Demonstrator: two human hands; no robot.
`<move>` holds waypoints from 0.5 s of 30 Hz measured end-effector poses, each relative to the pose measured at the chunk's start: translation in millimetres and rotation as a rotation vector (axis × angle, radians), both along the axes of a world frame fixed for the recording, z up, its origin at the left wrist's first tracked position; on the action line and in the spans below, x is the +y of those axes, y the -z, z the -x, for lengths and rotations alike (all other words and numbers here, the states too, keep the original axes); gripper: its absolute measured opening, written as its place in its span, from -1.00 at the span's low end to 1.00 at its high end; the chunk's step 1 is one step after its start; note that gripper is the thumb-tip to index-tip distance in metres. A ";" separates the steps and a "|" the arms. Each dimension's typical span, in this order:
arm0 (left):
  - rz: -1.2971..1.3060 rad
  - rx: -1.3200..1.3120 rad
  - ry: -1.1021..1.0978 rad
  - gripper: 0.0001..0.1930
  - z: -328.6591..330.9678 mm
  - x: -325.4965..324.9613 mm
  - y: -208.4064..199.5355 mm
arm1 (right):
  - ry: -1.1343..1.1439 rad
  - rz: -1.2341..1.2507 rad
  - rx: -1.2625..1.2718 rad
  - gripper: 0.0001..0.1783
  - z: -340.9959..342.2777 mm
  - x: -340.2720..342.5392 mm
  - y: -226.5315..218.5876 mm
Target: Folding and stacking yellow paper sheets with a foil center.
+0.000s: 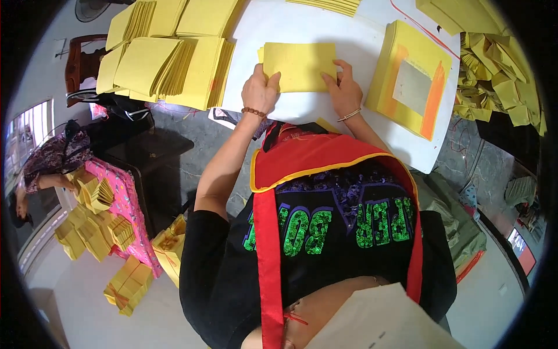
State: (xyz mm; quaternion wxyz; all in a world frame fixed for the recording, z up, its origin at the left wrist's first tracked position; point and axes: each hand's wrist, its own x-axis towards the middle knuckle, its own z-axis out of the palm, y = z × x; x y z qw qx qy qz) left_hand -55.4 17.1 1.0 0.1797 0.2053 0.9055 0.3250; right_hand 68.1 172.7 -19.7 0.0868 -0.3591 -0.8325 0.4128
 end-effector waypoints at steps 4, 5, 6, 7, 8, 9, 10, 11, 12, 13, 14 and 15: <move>-0.007 0.109 0.011 -0.53 -0.5 0.8 4.5 | -0.002 -0.048 -0.049 -0.59 5.0 0.7 -3.9; -0.019 0.096 0.005 -0.49 -0.7 1.1 5.1 | -0.011 -0.040 -0.072 -0.61 5.3 1.4 -4.6; -0.032 0.084 0.000 -0.44 -0.7 1.0 5.4 | -0.019 -0.032 -0.095 -0.64 5.9 1.5 -4.9; -0.032 0.085 -0.003 -0.44 -1.2 -0.3 6.4 | -0.021 -0.032 -0.094 -0.64 6.3 0.6 -2.9; -0.048 0.108 -0.005 -0.41 -2.7 -0.9 7.2 | -0.009 -0.071 -0.054 -0.65 6.2 -0.2 -1.2; -0.065 0.130 -0.007 -0.39 -3.8 -1.5 7.6 | 0.004 -0.110 -0.014 -0.66 6.3 -0.4 -0.6; -0.067 0.130 -0.008 -0.39 -4.0 -2.1 7.7 | 0.003 -0.112 -0.013 -0.66 6.1 0.4 -0.9; -0.035 0.163 0.003 -0.36 -3.7 -2.8 6.3 | -0.003 -0.092 -0.050 -0.66 6.7 0.2 -5.4; -0.003 0.196 0.015 -0.34 -3.5 -3.3 4.6 | -0.009 -0.073 -0.086 -0.66 7.4 0.1 -8.0; -0.005 0.197 0.014 -0.34 -3.1 -3.5 2.6 | -0.009 -0.075 -0.085 -0.66 8.0 0.0 -8.3; 0.029 0.134 0.016 -0.34 -2.2 -2.4 -4.9 | -0.010 -0.081 -0.094 -0.66 9.2 0.1 -8.5; 0.063 0.072 0.019 -0.33 -1.4 -1.7 -9.2 | -0.010 -0.088 -0.104 -0.66 10.1 0.5 -8.4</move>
